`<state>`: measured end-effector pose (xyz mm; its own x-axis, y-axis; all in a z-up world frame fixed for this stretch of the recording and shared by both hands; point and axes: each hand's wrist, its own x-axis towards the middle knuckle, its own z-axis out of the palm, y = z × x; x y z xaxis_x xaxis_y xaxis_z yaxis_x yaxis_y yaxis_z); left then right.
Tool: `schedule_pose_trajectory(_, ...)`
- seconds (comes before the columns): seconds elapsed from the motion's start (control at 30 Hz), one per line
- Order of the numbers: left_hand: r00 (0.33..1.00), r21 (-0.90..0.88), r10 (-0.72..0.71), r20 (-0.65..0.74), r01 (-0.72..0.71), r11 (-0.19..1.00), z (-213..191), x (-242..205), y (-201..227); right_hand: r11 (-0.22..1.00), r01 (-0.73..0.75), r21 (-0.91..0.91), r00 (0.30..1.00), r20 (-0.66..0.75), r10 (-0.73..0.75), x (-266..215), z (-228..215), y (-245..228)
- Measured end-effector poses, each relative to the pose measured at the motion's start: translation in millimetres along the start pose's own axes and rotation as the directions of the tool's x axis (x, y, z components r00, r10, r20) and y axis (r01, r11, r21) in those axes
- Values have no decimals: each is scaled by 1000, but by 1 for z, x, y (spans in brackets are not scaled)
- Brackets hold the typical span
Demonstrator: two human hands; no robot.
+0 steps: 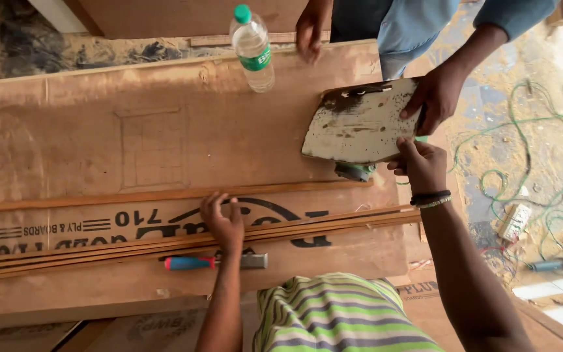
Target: The recorder is working with several other people to cut and assemble wooden trim or furniture components using a hand saw, hammer, and power saw.
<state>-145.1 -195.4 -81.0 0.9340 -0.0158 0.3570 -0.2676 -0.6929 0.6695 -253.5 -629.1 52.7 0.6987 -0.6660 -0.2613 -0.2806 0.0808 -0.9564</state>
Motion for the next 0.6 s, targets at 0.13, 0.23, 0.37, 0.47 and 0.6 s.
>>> schedule_pose_trajectory(0.13,999,-119,30,29,-26,993,0,-2,-3,992,-79,94,995,-48,83,-37,30,17)
schedule_pose_trajectory(0.23,989,-233,-23,147,57,971,-10,2,1,980,-150,132,986,-50,158,-62,64,23)
schedule_pose_trajectory(0.37,928,-340,-1,373,138,930,-18,13,-3,973,-154,173,985,-47,164,-77,97,16)
schedule_pose_trajectory(0.47,860,-327,32,509,159,931,-17,27,-15,979,-127,159,990,-36,134,-75,88,31)
schedule_pose_trajectory(0.6,833,-156,87,546,0,988,-16,46,-34,986,109,-127,986,-113,-124,-58,34,85)
